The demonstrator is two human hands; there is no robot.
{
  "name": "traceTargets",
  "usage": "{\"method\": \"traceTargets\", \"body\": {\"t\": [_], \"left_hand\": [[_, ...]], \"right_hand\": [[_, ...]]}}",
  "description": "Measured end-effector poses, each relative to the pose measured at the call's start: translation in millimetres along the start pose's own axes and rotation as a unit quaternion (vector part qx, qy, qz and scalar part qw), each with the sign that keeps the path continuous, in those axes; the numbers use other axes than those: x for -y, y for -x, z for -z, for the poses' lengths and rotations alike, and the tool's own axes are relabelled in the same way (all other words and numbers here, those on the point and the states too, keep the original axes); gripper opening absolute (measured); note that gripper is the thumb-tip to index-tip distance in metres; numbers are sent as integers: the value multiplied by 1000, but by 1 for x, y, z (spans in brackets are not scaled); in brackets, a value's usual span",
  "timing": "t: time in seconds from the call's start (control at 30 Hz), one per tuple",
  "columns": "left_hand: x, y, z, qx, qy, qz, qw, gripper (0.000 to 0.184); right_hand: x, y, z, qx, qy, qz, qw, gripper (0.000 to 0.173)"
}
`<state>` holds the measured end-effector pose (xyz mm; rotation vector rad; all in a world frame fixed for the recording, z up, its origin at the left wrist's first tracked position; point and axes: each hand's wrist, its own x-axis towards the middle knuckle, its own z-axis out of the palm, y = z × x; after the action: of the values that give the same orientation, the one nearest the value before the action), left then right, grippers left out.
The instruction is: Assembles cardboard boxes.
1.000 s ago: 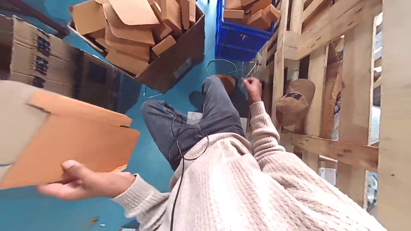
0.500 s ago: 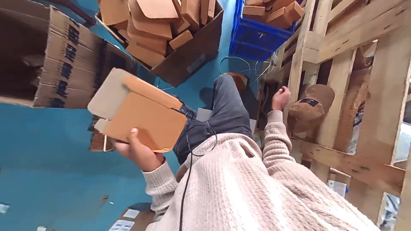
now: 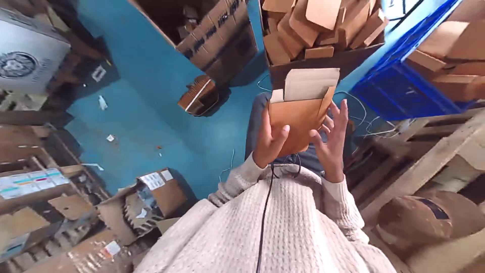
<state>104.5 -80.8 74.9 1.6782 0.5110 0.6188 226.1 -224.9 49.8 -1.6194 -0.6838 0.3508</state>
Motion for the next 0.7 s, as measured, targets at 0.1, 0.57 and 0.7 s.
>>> {"method": "traceTargets", "body": {"t": [0.1,0.57,0.7], "left_hand": [[-7,3,-1,6,-17,-38,999,94],[-28,0,14,124,128,-21,984,92],[-26,2,15,120,129,-32,984,81]], "right_hand": [[12,0,-6,-16,44,24,999,108],[28,8,8,8,-32,93,995,83],[26,8,7,-1,-84,111,990,53]]}}
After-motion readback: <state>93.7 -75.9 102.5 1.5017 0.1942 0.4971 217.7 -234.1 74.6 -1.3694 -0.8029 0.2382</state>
